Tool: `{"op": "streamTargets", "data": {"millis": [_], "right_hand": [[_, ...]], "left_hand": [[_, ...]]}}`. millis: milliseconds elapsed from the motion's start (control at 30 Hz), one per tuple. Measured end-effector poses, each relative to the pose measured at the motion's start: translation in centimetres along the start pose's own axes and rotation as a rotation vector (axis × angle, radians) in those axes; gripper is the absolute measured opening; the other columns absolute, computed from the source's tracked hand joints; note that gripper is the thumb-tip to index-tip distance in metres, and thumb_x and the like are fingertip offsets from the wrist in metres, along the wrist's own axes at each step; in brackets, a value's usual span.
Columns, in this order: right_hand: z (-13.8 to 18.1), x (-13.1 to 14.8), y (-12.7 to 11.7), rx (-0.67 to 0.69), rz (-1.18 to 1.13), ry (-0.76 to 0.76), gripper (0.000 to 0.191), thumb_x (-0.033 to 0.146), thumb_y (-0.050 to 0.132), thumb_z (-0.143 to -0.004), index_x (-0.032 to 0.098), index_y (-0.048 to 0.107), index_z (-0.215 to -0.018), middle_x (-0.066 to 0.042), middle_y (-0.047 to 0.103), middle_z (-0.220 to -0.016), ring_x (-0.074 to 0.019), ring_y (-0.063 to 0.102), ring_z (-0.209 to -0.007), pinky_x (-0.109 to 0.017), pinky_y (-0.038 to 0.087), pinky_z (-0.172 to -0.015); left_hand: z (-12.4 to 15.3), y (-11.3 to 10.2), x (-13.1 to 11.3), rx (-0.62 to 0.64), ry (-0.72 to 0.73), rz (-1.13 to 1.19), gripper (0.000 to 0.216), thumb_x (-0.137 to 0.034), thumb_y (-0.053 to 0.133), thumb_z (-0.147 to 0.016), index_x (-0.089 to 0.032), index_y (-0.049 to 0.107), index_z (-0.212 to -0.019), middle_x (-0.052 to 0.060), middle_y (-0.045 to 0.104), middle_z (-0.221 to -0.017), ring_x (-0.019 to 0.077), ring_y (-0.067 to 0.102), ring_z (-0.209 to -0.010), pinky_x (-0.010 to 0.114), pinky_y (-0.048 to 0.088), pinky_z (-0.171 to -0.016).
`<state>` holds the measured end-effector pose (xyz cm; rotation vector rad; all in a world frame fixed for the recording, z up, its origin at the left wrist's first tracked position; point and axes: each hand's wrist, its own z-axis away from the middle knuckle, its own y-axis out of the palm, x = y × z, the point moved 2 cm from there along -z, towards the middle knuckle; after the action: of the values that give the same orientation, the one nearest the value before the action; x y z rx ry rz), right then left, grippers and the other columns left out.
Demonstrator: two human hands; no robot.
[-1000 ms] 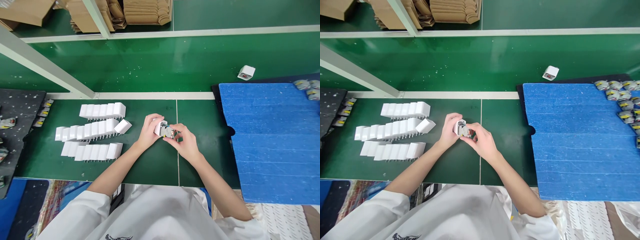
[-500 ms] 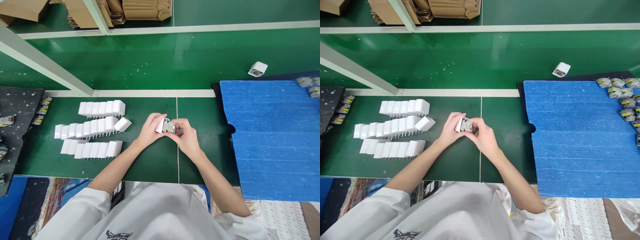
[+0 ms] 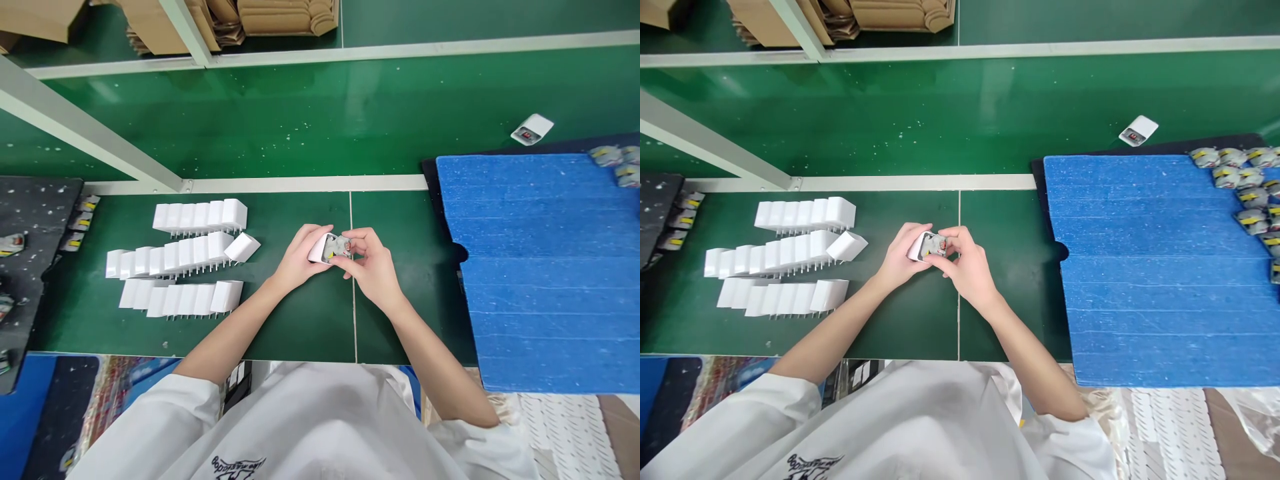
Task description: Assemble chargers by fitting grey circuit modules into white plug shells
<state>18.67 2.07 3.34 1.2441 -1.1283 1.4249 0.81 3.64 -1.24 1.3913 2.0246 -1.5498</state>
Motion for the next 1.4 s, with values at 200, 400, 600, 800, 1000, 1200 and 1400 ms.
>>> {"op": "streamTargets", "data": {"millis": [200, 400, 600, 800, 1000, 1200, 1400], "right_hand": [[0.19, -0.07, -0.15, -0.014, 0.102, -0.044, 0.050, 0.060, 0.078, -0.078, 0.025, 0.056, -0.104, 0.002, 0.065, -0.080, -0.0159, 0.063, -0.067, -0.029, 0.056, -0.050], [0.17, 0.14, -0.33, -0.011, 0.127, -0.041, 0.048, 0.061, 0.077, -0.079, 0.025, 0.057, -0.104, 0.001, 0.066, -0.081, -0.0163, 0.064, -0.068, -0.029, 0.056, -0.050], [0.19, 0.20, -0.27, 0.007, 0.023, 0.041, 0.052, 0.059, 0.080, -0.076, 0.024, 0.054, -0.104, 0.004, 0.064, -0.079, -0.0122, 0.058, -0.057, -0.026, 0.055, -0.043], [0.17, -0.37, -0.22, 0.005, -0.021, 0.061, 0.053, 0.059, 0.081, -0.075, 0.024, 0.054, -0.104, 0.003, 0.065, -0.081, -0.0132, 0.061, -0.061, -0.025, 0.055, -0.042], [0.23, -0.24, -0.10, -0.006, -0.038, 0.062, 0.054, 0.059, 0.081, -0.074, 0.025, 0.053, -0.105, 0.003, 0.064, -0.081, -0.0140, 0.061, -0.064, -0.024, 0.054, -0.042], [0.31, -0.33, 0.01, -0.008, 0.093, -0.003, 0.048, 0.061, 0.075, -0.080, 0.025, 0.054, -0.105, 0.001, 0.064, -0.083, -0.0159, 0.061, -0.069, -0.028, 0.054, -0.049], [0.28, -0.38, -0.26, 0.113, 0.236, -0.150, 0.044, 0.052, 0.073, -0.086, 0.026, 0.055, -0.117, -0.002, 0.067, -0.094, -0.0172, 0.064, -0.074, -0.030, 0.054, -0.060]], "left_hand": [[-0.13, -0.06, -0.04, -0.009, 0.068, -0.003, 0.053, -0.053, 0.062, -0.096, -0.026, 0.055, -0.141, 0.011, 0.060, -0.118, 0.0242, 0.063, -0.109, 0.039, 0.057, -0.092], [-0.19, 0.00, 0.12, 0.019, 0.023, -0.024, 0.055, -0.056, 0.064, -0.094, -0.026, 0.056, -0.140, 0.011, 0.060, -0.118, 0.0252, 0.062, -0.109, 0.040, 0.056, -0.093], [-0.32, -0.04, -0.02, -0.003, 0.068, 0.034, 0.056, -0.053, 0.065, -0.094, -0.027, 0.054, -0.142, 0.010, 0.060, -0.118, 0.0242, 0.062, -0.109, 0.039, 0.055, -0.093], [-0.43, -0.10, 0.04, 0.025, 0.049, 0.030, 0.055, -0.052, 0.067, -0.093, -0.027, 0.054, -0.140, 0.010, 0.060, -0.119, 0.0246, 0.062, -0.109, 0.039, 0.056, -0.093], [-0.47, -0.18, 0.05, 0.018, 0.064, 0.057, 0.053, -0.051, 0.065, -0.095, -0.027, 0.054, -0.141, 0.010, 0.060, -0.119, 0.0242, 0.063, -0.110, 0.038, 0.055, -0.093], [-0.34, -0.05, 0.29, 0.056, 0.028, 0.043, 0.056, -0.059, 0.060, -0.095, -0.026, 0.055, -0.140, 0.011, 0.060, -0.120, 0.0262, 0.061, -0.111, 0.042, 0.054, -0.096], [-0.39, -0.10, 0.11, 0.020, 0.064, 0.046, 0.061, -0.062, 0.061, -0.093, -0.025, 0.055, -0.140, 0.011, 0.060, -0.118, 0.0259, 0.062, -0.110, 0.040, 0.055, -0.093]]}}
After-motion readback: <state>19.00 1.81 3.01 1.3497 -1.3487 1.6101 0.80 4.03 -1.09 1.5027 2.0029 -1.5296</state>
